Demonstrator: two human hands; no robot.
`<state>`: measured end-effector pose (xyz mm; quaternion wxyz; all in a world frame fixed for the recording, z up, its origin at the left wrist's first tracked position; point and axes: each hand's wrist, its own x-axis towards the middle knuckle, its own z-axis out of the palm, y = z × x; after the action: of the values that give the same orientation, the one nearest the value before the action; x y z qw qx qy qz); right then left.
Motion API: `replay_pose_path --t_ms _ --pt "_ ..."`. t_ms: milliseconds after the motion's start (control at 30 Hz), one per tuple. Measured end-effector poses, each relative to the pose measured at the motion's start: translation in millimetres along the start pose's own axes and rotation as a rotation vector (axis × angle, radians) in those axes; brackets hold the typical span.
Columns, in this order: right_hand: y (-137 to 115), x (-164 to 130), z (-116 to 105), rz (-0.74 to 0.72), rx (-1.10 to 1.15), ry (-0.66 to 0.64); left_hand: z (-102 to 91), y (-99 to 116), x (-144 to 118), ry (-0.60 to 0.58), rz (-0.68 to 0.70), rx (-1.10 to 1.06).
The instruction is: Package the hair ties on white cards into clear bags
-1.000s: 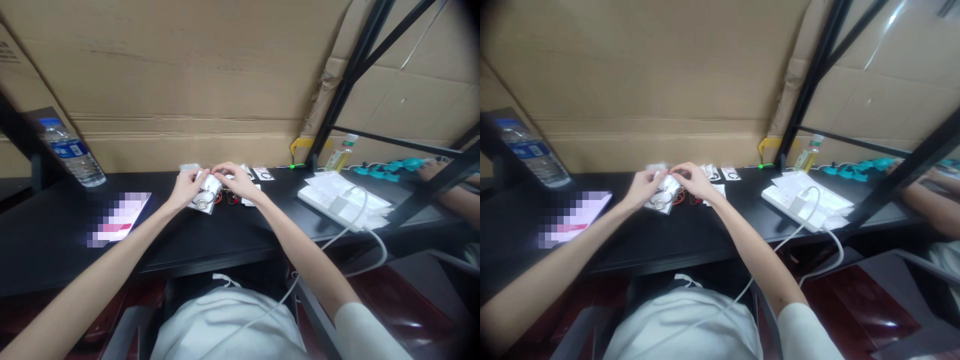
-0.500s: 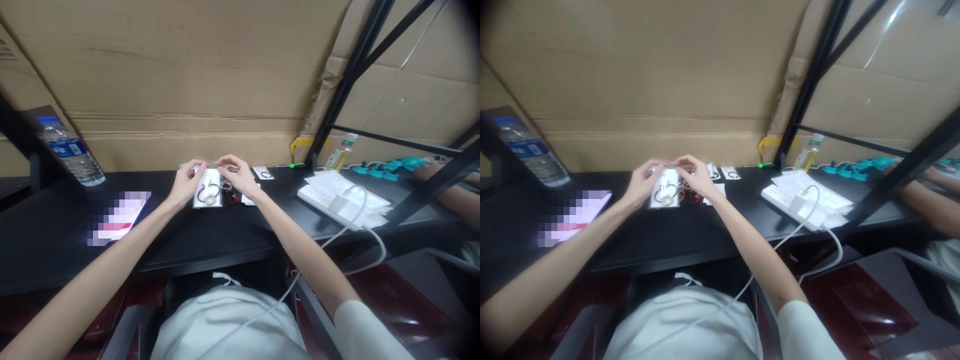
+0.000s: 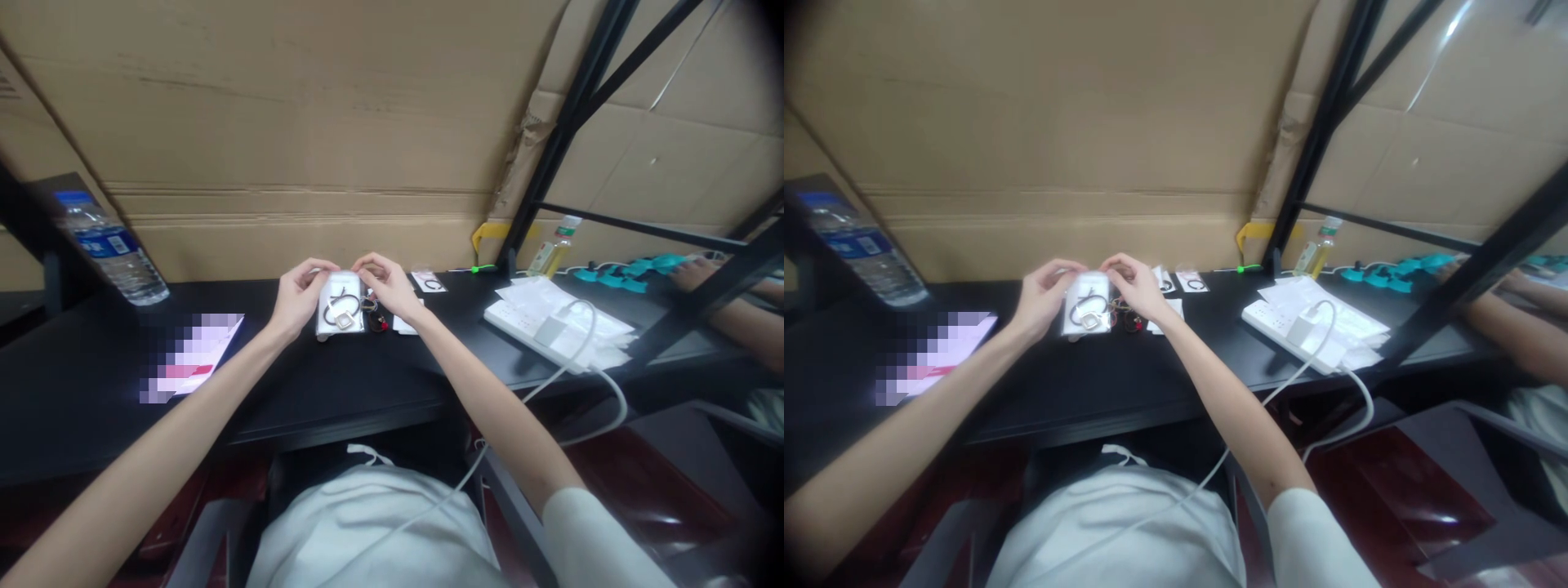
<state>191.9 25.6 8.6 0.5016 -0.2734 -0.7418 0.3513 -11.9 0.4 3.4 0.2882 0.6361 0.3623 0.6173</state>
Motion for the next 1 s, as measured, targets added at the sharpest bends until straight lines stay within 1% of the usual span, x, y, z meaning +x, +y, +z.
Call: replay_pose_path --t_ms 67,167,367,433,533,633,733,867,1000 --pt "-1.3 -0.5 0.3 -0.018 -0.023 0.009 -0.2 -1.0 -0.2 0.021 -0.031 -0.007" --pt "-2.2 -0.4 -0.2 -0.04 -0.035 0.038 0.6 -2.0 -0.2 0.011 -0.08 -0.03" --pt "0.9 0.5 -1.6 -0.005 -0.07 0.099 2.6 2.6 0.1 -0.024 -0.178 -0.027" --pt "1.8 0.7 -1.5 0.022 -0.062 0.103 2.3 3.7 -0.2 -0.019 -0.176 -0.011" --pt "0.7 0.3 -0.7 0.043 -0.059 0.096 2.1 3.8 -1.0 -0.025 -0.116 0.011" --pt "-1.5 -0.9 0.0 -0.018 -0.11 0.1 2.6 4.0 -1.9 -0.033 -0.071 0.027" --pt "-1.8 -1.2 -0.1 -0.048 -0.116 0.096 2.5 4.2 -1.9 -0.035 -0.075 0.033" --pt "-0.3 0.4 -1.5 -0.003 -0.045 0.072 0.2 1.7 0.7 -0.036 -0.1 0.005" --pt "-1.7 1.9 -2.5 0.007 -0.004 0.074 -0.8 0.4 3.0 -0.025 -0.121 -0.024"
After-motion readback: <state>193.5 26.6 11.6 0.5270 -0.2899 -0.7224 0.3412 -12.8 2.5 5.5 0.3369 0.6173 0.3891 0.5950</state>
